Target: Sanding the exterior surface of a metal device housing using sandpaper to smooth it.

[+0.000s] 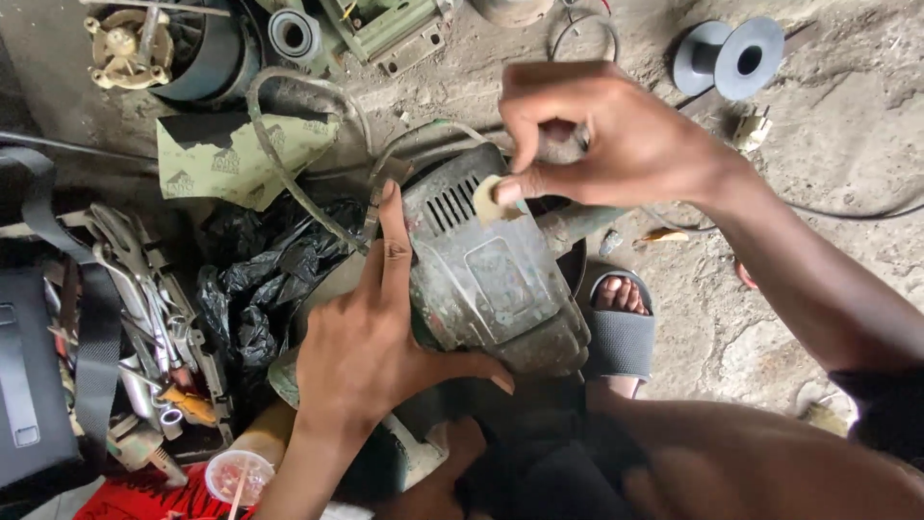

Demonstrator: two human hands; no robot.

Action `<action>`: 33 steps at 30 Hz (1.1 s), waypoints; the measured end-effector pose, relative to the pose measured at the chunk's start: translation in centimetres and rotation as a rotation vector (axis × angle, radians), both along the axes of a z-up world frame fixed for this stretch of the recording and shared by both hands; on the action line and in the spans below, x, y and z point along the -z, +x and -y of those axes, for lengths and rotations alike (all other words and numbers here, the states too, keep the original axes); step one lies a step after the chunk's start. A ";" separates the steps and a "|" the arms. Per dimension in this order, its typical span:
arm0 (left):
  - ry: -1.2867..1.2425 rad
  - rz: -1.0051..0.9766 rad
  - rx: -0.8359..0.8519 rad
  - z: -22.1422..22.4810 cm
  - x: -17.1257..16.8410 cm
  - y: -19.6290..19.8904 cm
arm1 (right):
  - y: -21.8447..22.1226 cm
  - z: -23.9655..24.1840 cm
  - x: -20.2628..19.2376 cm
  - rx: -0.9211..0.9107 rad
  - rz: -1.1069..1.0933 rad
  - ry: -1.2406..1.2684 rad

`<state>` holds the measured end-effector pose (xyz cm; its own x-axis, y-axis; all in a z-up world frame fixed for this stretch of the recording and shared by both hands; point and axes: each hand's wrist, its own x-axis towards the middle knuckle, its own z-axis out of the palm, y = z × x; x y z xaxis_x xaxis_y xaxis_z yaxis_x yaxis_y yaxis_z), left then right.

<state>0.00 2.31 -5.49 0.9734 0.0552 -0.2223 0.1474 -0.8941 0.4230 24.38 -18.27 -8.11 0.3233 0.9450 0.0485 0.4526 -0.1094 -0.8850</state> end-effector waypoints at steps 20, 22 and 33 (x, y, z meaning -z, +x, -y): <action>-0.076 0.016 -0.032 0.2 0.0 0.0 | -6.7 -0.7 -2.6 0.285 -0.151 0.049; -0.075 -0.005 -0.034 0.3 0.0 0.0 | -6.5 0.3 -2.4 0.278 -0.194 0.017; -0.086 0.000 -0.037 0.5 0.1 -0.2 | -4.3 4.1 -1.7 0.184 -0.227 0.038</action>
<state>-0.21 1.76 -5.56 0.9709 0.0722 -0.2282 0.1801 -0.8486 0.4975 20.08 -22.33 -6.40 0.4955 0.8685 -0.0103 0.2182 -0.1359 -0.9664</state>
